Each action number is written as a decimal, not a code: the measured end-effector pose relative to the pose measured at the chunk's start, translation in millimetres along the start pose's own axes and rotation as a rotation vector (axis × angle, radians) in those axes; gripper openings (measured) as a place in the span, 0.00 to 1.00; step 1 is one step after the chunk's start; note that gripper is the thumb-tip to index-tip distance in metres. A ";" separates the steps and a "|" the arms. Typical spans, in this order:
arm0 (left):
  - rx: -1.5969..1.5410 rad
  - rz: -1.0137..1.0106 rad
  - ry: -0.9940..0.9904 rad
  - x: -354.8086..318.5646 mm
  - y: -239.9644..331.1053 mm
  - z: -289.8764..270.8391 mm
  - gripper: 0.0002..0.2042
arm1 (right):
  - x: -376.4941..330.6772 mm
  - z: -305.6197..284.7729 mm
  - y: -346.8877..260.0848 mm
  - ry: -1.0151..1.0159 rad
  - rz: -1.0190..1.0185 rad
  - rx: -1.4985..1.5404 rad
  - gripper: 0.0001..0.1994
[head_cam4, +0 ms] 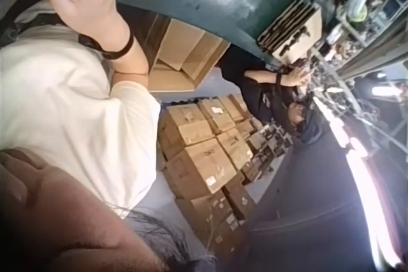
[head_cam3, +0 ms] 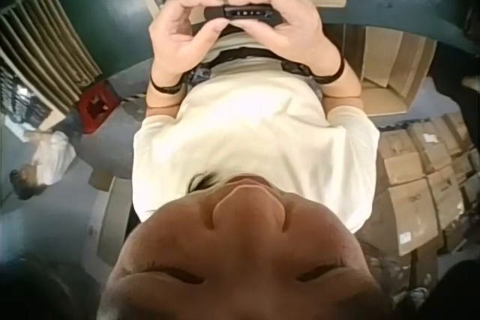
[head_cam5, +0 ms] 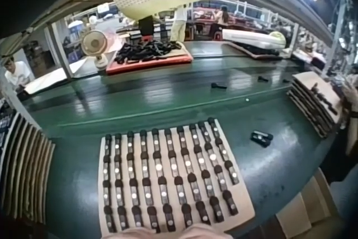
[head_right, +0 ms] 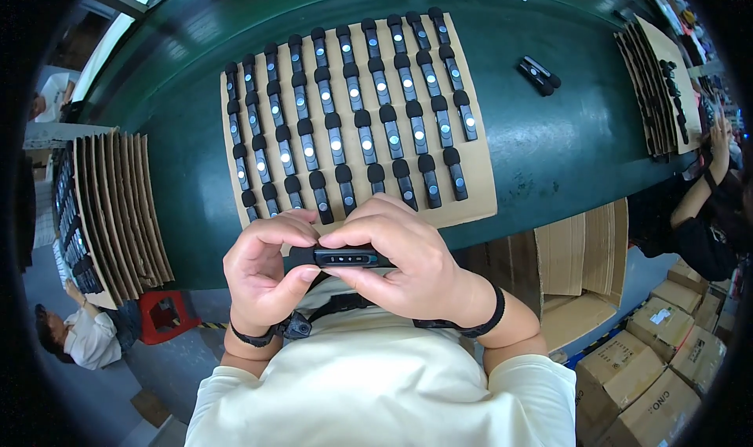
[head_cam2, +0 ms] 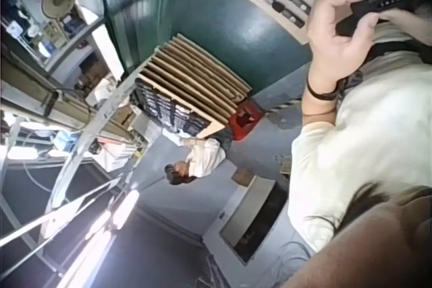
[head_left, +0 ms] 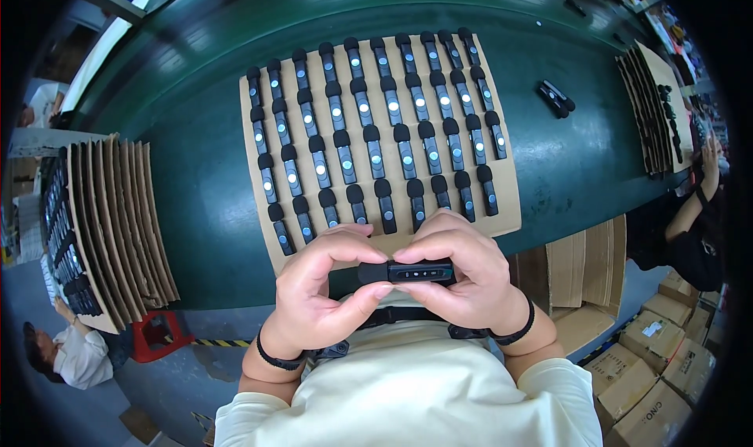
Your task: Assembling small electronic modules onto a template board at a factory workstation.
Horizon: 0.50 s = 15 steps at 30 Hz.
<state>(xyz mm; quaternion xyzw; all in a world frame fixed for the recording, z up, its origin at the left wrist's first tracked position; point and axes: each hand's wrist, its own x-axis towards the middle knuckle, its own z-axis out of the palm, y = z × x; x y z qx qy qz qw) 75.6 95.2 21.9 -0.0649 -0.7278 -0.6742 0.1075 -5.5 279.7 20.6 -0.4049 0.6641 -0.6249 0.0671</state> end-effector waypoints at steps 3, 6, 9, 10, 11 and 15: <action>-0.002 0.003 -0.001 0.5 0.1 0.7 0.14 | -0.7 0.3 0.8 0.004 0.001 0.005 0.16; -0.008 0.016 0.004 0.9 0.5 1.3 0.13 | -0.8 0.9 1.6 0.005 -0.007 0.006 0.16; 0.022 0.042 -0.013 2.0 -0.4 0.8 0.13 | -1.1 1.3 1.9 0.011 -0.014 0.005 0.16; 0.037 0.055 -0.020 2.3 -0.5 0.4 0.14 | -1.2 1.3 2.0 0.017 -0.018 0.002 0.16; 0.039 0.054 -0.018 2.8 -0.2 0.4 0.14 | -1.3 1.3 2.0 0.023 -0.021 -0.001 0.16; 0.099 0.099 -0.017 5.5 2.0 2.2 0.14 | -0.4 0.0 2.8 0.034 -0.075 -0.053 0.17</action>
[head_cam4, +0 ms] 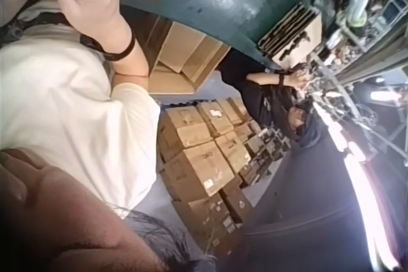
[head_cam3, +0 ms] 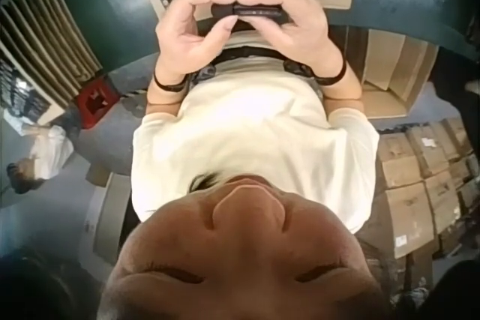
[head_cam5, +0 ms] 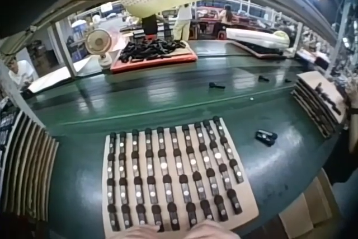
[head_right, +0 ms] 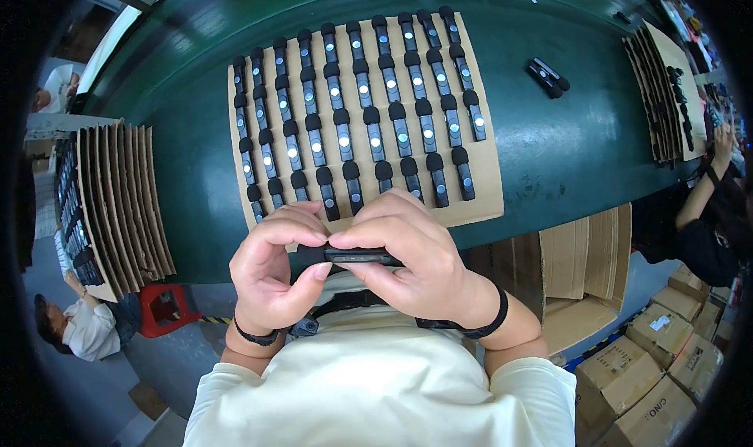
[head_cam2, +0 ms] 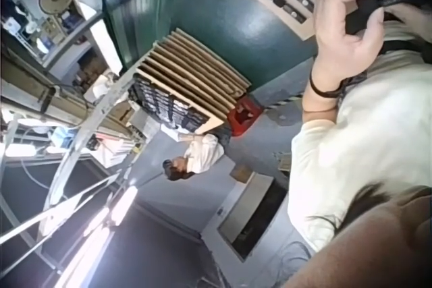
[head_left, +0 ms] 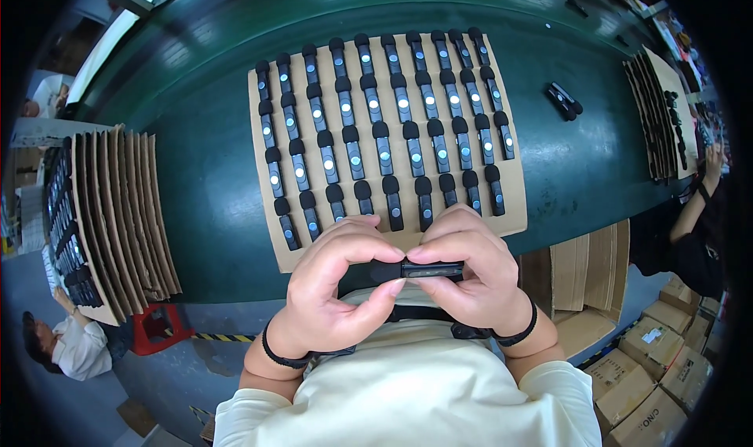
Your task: Assembling small electronic modules onto a template board at a factory workstation.
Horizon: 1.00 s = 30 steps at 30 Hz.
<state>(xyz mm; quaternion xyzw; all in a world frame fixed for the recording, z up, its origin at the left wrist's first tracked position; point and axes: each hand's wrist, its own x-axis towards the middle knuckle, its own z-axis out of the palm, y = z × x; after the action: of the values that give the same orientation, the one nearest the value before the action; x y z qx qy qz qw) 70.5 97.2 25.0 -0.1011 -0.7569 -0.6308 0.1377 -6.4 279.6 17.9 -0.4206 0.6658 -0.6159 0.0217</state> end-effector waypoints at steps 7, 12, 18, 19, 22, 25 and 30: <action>0.105 0.114 -0.001 3.0 2.7 1.4 0.14 | -0.5 0.1 1.0 0.000 -0.068 -0.062 0.17; 0.126 0.154 0.019 4.9 2.9 2.7 0.15 | -0.8 1.6 -2.0 0.033 -0.015 -0.036 0.16; 0.205 0.165 0.036 4.1 1.8 2.5 0.15 | -2.7 1.2 -5.1 0.012 0.019 -0.044 0.16; 0.214 0.165 0.033 4.0 2.0 2.3 0.15 | -3.1 0.8 -6.3 0.011 0.017 -0.062 0.16; 0.248 0.147 0.027 4.4 4.3 1.0 0.15 | -3.7 -0.1 -10.2 0.014 0.031 -0.084 0.16; 0.261 0.130 0.026 4.8 6.5 1.4 0.16 | -3.5 -0.3 -14.4 0.022 0.062 -0.090 0.18; 0.209 0.070 0.006 3.6 8.1 -0.2 0.13 | -1.8 0.8 -17.4 0.037 0.068 -0.108 0.18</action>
<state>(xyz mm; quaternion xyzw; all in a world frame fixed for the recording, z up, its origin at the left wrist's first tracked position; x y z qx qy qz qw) 69.8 98.4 33.8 -0.1104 -0.8141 -0.5437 0.1717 4.4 281.9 31.4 -0.3869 0.7124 -0.5855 0.0078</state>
